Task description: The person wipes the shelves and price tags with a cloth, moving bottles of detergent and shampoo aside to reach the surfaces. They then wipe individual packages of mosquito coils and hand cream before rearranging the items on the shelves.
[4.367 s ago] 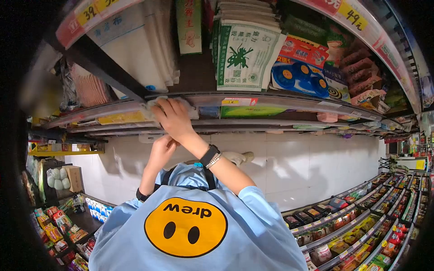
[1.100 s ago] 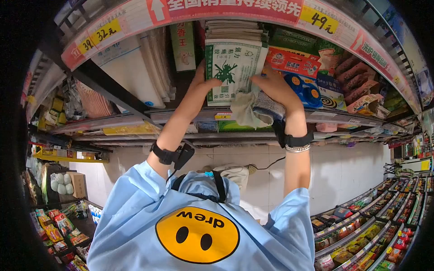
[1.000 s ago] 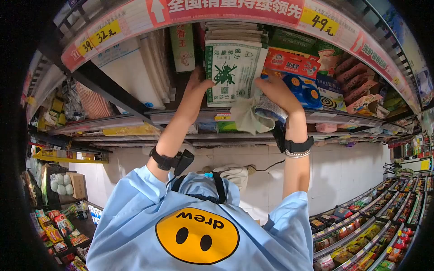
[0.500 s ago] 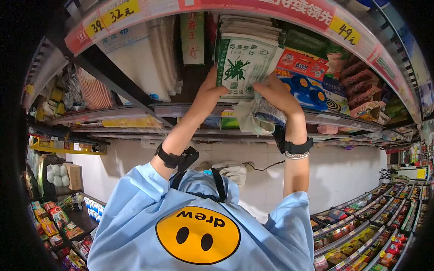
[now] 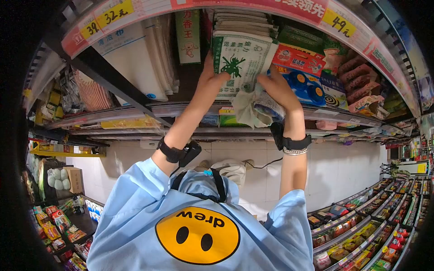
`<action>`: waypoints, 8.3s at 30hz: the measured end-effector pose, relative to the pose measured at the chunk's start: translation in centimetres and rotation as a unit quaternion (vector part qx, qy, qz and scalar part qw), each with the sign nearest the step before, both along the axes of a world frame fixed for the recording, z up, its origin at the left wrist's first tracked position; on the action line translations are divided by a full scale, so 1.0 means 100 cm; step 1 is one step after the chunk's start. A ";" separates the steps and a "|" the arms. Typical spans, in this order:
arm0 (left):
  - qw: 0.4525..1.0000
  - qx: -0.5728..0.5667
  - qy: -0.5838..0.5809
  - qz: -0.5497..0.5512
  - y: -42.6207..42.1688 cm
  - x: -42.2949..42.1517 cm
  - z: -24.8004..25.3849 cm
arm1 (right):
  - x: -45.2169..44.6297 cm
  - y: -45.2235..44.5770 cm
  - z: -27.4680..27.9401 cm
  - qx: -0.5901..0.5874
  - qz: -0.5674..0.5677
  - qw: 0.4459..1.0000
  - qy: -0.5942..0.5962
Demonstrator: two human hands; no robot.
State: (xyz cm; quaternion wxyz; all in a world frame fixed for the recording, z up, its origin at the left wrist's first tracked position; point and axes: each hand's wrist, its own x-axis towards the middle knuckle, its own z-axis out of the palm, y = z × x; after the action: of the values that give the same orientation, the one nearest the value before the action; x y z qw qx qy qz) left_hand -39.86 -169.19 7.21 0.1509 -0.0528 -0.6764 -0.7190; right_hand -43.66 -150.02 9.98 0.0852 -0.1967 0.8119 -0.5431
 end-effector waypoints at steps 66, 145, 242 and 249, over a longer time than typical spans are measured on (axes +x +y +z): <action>0.865 -0.464 0.138 0.131 -0.010 0.073 -0.004 | 0.047 0.100 -0.102 -0.078 -0.598 0.728 0.326; 0.731 -0.530 0.324 0.281 0.154 -0.008 -0.054 | -0.013 0.446 -0.066 0.240 -0.395 0.795 0.393; 0.839 -0.407 0.305 0.196 0.175 0.023 -0.040 | 0.047 0.233 -0.046 0.243 -0.274 0.867 0.338; 0.857 -0.397 0.324 0.056 0.213 -0.004 -0.029 | 0.028 0.320 -0.041 0.308 -0.335 0.820 0.346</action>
State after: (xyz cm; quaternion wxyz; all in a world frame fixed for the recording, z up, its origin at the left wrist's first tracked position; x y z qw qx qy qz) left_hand -40.29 -147.87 4.34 0.3677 -0.2999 -0.8193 -0.3219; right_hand -40.83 -118.05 5.85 -0.3326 -0.0513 0.9288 -0.1553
